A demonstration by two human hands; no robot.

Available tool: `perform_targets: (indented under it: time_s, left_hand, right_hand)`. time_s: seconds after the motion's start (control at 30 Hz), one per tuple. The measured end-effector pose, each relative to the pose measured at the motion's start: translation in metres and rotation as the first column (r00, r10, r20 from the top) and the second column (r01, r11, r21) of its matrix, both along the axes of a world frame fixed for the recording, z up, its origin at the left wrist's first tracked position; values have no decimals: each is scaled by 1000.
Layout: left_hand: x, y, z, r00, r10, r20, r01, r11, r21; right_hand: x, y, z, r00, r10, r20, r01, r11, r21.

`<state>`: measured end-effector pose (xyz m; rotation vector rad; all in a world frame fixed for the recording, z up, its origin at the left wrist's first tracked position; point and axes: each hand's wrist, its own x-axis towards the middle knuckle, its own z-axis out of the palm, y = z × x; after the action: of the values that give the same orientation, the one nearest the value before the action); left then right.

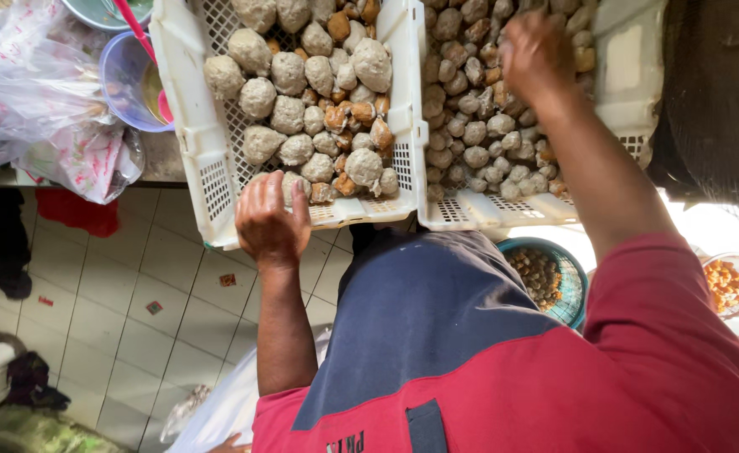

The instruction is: The person picks up round meatballs from white crates and places them into clear plastic bags. The person handles the bags and meatballs by hand, filling multiple bags and placing them back into the crates.

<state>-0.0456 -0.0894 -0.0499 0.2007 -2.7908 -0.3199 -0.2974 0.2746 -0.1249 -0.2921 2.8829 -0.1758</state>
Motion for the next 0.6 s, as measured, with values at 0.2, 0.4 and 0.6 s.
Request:
perform_targets:
  time_s: [0.2,0.4,0.6]
  left_hand:
    - [5,-6,11,991,-124,-42,124,992,13]
    - [11,-8,15,984,-173,-42,175,984,29]
    - [12,-12,21,981,-195,18,194,979,64]
  right_hand:
    - [84,3,-23,891,167,421,-252,956,153]
    - [98,-16,-20,899,83,429,-203,948,243]
    - [129,-31,30,740,142,657,-155,987,-38]
